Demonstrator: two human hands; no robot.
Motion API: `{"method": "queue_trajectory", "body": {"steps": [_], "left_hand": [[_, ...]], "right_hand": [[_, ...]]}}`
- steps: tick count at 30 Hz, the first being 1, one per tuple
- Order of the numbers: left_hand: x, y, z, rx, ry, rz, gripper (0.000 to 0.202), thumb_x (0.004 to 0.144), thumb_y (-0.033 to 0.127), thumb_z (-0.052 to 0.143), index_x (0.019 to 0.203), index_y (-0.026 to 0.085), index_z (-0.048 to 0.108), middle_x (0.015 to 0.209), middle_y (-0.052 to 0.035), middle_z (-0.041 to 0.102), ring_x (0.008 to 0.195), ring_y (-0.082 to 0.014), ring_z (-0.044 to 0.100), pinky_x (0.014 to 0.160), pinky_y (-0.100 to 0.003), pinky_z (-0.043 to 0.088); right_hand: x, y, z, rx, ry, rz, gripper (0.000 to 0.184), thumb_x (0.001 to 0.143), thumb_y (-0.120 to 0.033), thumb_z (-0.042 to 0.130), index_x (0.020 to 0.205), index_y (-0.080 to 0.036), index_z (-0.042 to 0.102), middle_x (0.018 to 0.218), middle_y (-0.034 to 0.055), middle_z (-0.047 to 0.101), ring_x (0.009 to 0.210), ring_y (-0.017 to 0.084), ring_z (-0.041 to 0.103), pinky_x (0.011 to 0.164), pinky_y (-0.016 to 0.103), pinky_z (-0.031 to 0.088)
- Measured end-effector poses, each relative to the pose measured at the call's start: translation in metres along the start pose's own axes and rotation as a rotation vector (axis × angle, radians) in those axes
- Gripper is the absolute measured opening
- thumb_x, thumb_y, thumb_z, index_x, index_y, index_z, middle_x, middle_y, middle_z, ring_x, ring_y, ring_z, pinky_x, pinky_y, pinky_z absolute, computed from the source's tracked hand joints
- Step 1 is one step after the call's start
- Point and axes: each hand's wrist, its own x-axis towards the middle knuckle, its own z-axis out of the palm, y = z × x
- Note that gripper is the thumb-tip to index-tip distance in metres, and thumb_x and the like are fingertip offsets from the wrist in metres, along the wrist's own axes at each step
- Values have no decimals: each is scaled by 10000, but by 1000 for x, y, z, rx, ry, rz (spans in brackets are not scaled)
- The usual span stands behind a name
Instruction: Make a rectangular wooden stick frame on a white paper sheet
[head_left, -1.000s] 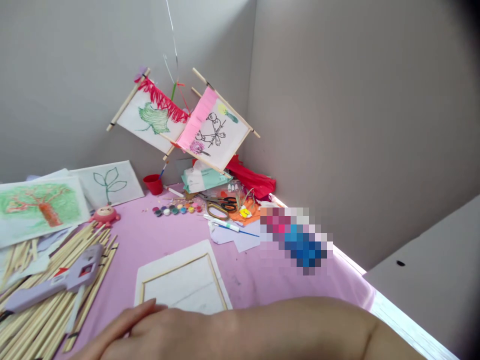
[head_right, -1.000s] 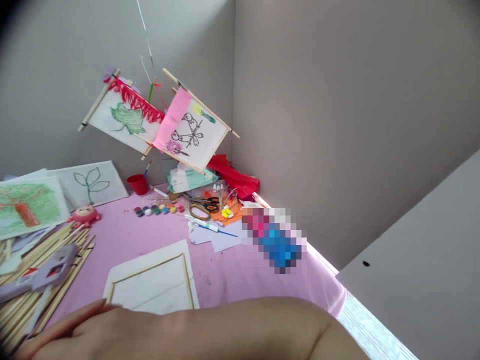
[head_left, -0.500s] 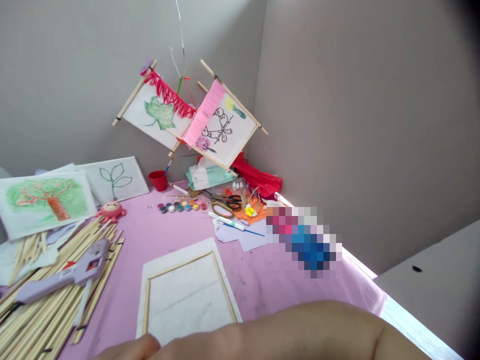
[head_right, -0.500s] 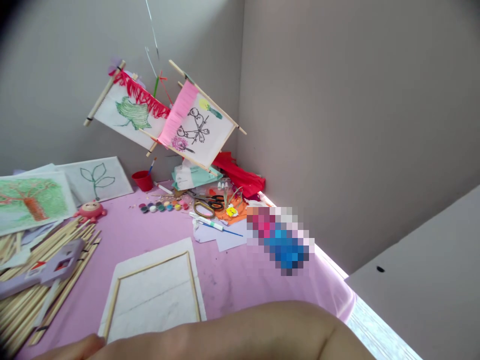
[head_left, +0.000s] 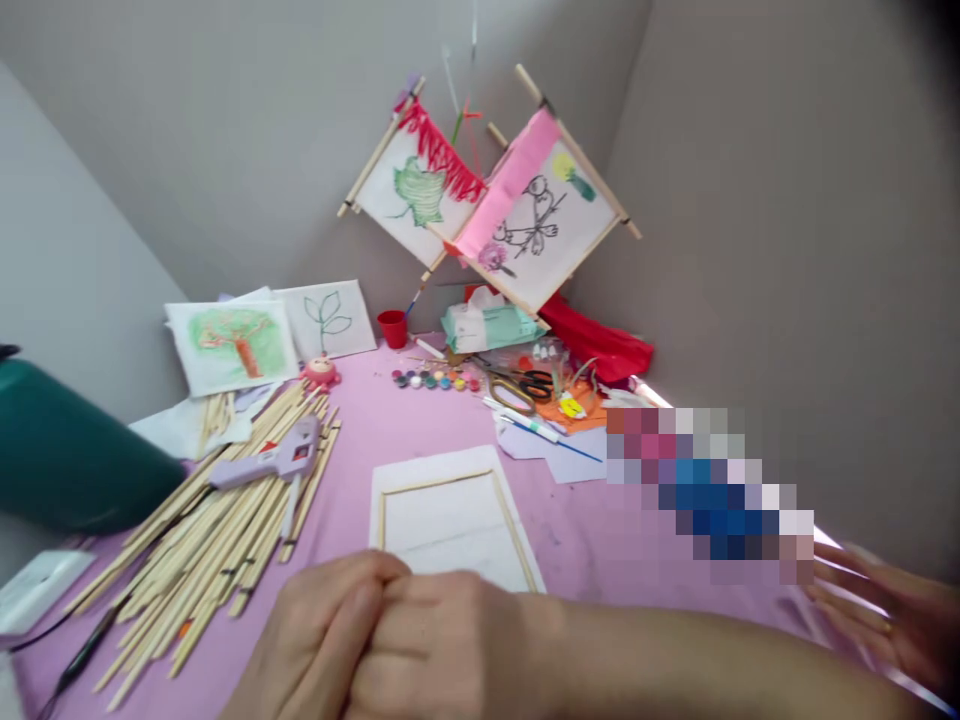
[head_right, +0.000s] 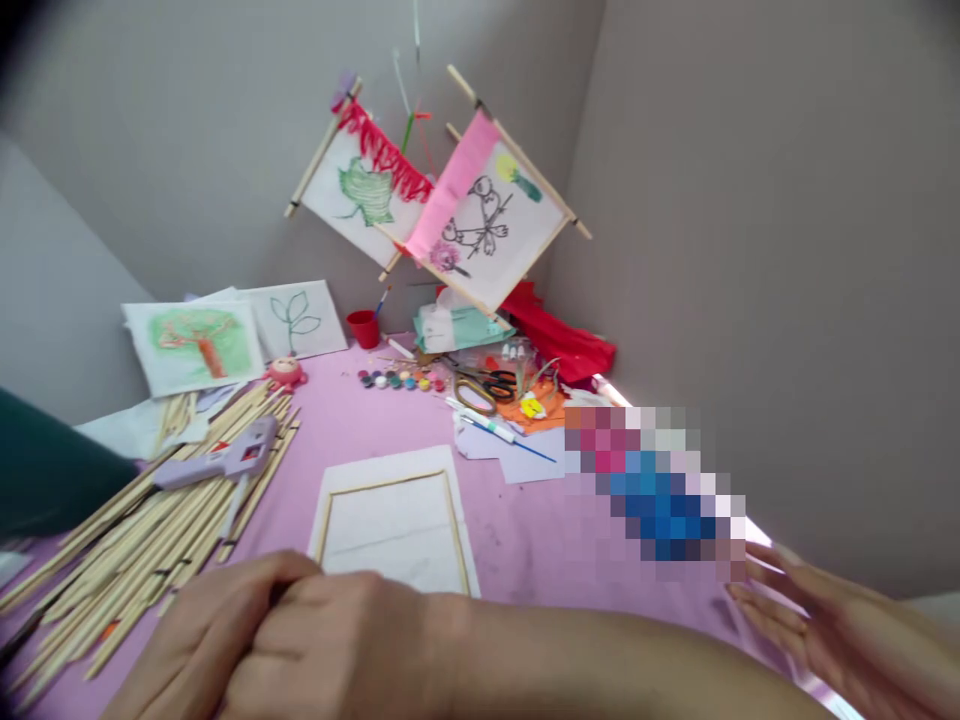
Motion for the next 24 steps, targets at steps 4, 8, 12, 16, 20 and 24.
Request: {"method": "queue_trajectory", "body": {"steps": [4,8,12,16,20,24], "left_hand": [[13,-2,-3,-17,215,-103,294,860,436,439,827,233,650,758,-10,666,662,-178,590,593,-267,456],[21,-5,-6,-126,331,-151,231,839,393,521,805,187,619,737,-5,629,634,-138,543,607,-244,430],[28,0,-14,-465,156,-260,248,831,398,514,847,165,601,682,17,563,537,-107,496,518,-229,434],[38,5,-14,-284,98,-243,215,820,337,516,910,166,610,732,-4,611,587,-130,549,585,-266,450],[49,-6,-3,59,237,-176,203,829,265,484,922,167,636,838,-48,651,726,-172,579,675,-301,430],[54,-21,8,80,245,-231,190,827,246,495,903,173,652,823,-41,667,715,-172,590,681,-295,430]], "right_hand": [[0,16,-30,-175,220,208,86,843,-201,581,773,-177,623,813,35,687,679,133,587,622,283,451],[-27,49,-61,-72,296,819,134,869,-208,522,811,-188,641,866,51,675,813,158,611,733,291,467],[-71,73,-59,130,95,1269,170,829,-290,526,830,-191,664,734,18,669,633,150,588,572,257,442],[-97,77,-50,201,-52,1360,209,813,-327,505,774,-187,656,634,2,633,557,145,559,526,254,414],[-98,75,-51,159,-89,1346,192,802,-323,510,788,-200,657,720,9,670,628,162,594,595,274,440],[-95,74,-53,51,-148,1303,175,793,-311,515,752,-207,649,788,21,681,737,188,608,665,294,440]]}}
